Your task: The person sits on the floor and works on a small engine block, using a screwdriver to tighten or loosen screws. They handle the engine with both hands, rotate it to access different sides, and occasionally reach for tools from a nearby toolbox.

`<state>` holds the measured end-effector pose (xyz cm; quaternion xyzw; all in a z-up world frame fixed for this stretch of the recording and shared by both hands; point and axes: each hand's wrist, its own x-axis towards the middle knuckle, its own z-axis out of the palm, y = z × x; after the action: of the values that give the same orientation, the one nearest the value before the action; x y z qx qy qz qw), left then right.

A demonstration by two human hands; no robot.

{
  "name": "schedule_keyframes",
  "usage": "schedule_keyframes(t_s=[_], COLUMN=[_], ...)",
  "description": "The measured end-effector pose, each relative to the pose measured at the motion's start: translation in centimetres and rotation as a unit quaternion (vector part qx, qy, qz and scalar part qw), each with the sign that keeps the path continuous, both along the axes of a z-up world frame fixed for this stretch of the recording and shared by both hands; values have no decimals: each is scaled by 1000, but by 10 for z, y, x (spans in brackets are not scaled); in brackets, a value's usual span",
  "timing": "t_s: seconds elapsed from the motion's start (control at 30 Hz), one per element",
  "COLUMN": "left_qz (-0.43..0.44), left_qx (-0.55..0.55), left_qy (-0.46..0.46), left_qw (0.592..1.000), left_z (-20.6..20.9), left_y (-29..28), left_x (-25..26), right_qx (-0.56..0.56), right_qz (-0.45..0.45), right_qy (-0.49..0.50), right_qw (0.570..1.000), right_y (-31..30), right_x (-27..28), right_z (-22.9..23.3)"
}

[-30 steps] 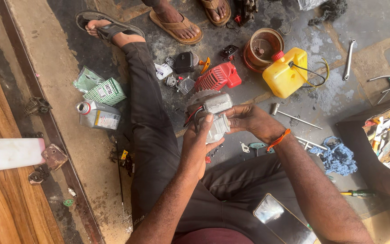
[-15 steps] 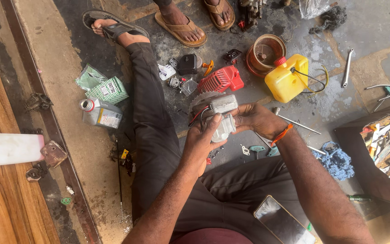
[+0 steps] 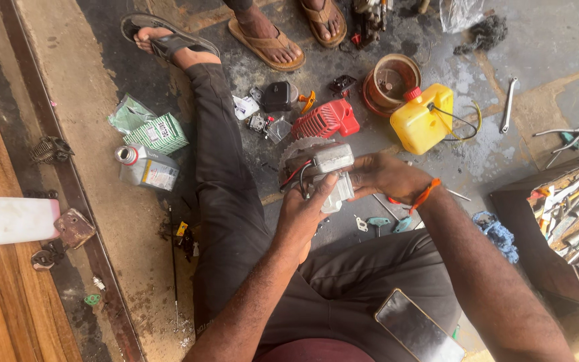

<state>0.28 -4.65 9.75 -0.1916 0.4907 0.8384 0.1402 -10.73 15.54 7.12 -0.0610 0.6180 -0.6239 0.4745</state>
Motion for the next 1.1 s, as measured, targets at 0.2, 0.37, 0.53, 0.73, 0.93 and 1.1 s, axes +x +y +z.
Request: schedule_keyframes(t_s=[0.2, 0.37, 0.53, 0.73, 0.93, 1.1], left_qz=[11, -1, 8, 27, 54, 63], left_qx=[23, -12, -32, -15, -4, -41], left_qy=[-21, -11, -23, -32, -10, -8], left_qw=[999, 1000, 999, 999, 998, 997], left_z=[0, 3, 4, 9, 15, 17], left_y=[4, 11, 14, 13, 15, 17], left_x=[-2, 0, -3, -4, -6, -7], right_qx=[-32, 72, 73, 165, 133, 126], right_qz=[-148, -177, -161, -204, -229, -245], right_qy=[-79, -20, 143, 208, 228, 172], right_qw=[985, 981, 974, 942, 937, 946], right_y=[5, -6, -34, -42, -39, -39], right_x=[31, 61, 69, 74, 73, 70], right_z=[28, 32, 32, 23, 4, -3])
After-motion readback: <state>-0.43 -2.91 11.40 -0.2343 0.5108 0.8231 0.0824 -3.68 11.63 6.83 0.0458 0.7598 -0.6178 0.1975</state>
